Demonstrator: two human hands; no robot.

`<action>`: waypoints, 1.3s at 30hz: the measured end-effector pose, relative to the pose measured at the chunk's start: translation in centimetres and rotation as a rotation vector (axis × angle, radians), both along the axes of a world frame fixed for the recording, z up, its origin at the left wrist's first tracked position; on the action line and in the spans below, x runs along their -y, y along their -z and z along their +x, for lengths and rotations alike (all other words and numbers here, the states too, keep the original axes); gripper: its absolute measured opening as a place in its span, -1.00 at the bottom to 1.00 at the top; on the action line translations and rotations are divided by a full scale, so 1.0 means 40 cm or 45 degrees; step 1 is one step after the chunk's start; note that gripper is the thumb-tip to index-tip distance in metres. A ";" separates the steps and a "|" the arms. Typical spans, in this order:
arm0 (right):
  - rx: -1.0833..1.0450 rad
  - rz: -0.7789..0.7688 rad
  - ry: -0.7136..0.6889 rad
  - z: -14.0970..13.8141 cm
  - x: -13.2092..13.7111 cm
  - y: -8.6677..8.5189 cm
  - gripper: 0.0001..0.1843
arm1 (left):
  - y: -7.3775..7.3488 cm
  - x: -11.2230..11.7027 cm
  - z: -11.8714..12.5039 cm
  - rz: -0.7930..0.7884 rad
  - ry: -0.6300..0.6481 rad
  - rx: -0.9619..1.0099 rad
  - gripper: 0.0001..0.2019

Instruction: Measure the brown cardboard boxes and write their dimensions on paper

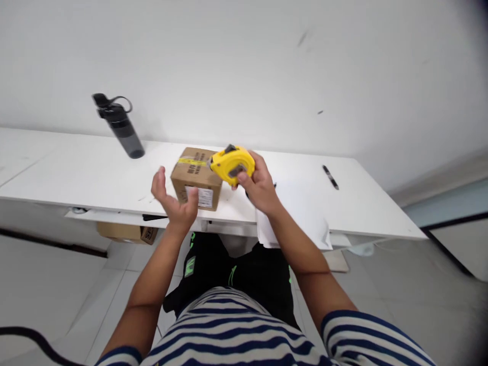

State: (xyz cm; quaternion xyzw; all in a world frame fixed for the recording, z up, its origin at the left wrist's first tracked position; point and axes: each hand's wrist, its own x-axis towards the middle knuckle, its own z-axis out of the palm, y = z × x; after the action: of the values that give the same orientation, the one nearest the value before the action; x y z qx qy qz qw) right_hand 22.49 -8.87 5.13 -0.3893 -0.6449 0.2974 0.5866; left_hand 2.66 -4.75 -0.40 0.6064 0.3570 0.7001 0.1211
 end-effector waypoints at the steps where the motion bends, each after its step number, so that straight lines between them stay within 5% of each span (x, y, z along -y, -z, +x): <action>1: -0.075 -0.047 0.016 0.003 0.052 0.035 -0.21 | 0.004 0.041 0.024 0.038 0.117 0.000 0.05; 5: 0.023 -0.092 0.123 0.009 0.222 0.166 -0.18 | 0.035 0.190 0.121 -0.370 0.961 -0.083 -0.07; 8: 0.351 -0.025 0.104 0.092 0.267 0.196 -0.14 | 0.061 0.222 0.170 -0.637 1.268 -0.127 -0.34; 10: 0.520 -0.126 0.138 0.195 0.248 0.183 -0.11 | 0.073 0.197 0.198 -0.714 1.288 -0.231 -0.44; 14: 1.080 -0.457 0.687 0.406 0.120 0.157 -0.47 | 0.088 0.105 0.271 -0.667 1.224 -0.675 -0.49; 17: 1.554 -0.526 0.547 0.487 0.020 0.167 -0.48 | 0.103 0.054 0.324 -0.483 1.152 -0.959 -0.49; 20: 1.625 -0.464 0.424 0.502 -0.019 0.183 -0.59 | 0.121 0.033 0.345 -0.468 1.120 -1.147 -0.45; 22: 1.475 -0.435 0.498 0.491 -0.007 0.190 -0.66 | 0.127 0.032 0.345 -0.532 1.100 -1.201 -0.42; 25: 0.795 -0.390 0.565 0.455 0.035 0.205 -0.59 | 0.123 0.037 0.343 -0.580 1.109 -1.186 -0.43; 28: 0.234 -0.438 0.364 0.411 0.069 0.227 -0.45 | 0.111 0.040 0.349 -0.592 1.127 -1.183 -0.49; 32: 0.042 -0.548 0.201 0.380 0.077 0.252 -0.36 | 0.102 0.040 0.356 -0.597 1.134 -1.173 -0.53; 39: 0.145 -0.553 0.524 0.368 0.075 0.257 -0.41 | 0.099 0.041 0.357 -0.559 1.133 -1.263 -0.55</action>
State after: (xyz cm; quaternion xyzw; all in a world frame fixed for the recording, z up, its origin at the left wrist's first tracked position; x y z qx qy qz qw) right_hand 37.22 -11.88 -5.13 -0.6440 -0.5056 0.2810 0.5007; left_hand 16.93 -6.40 -4.37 0.9043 0.2211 0.1362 0.3387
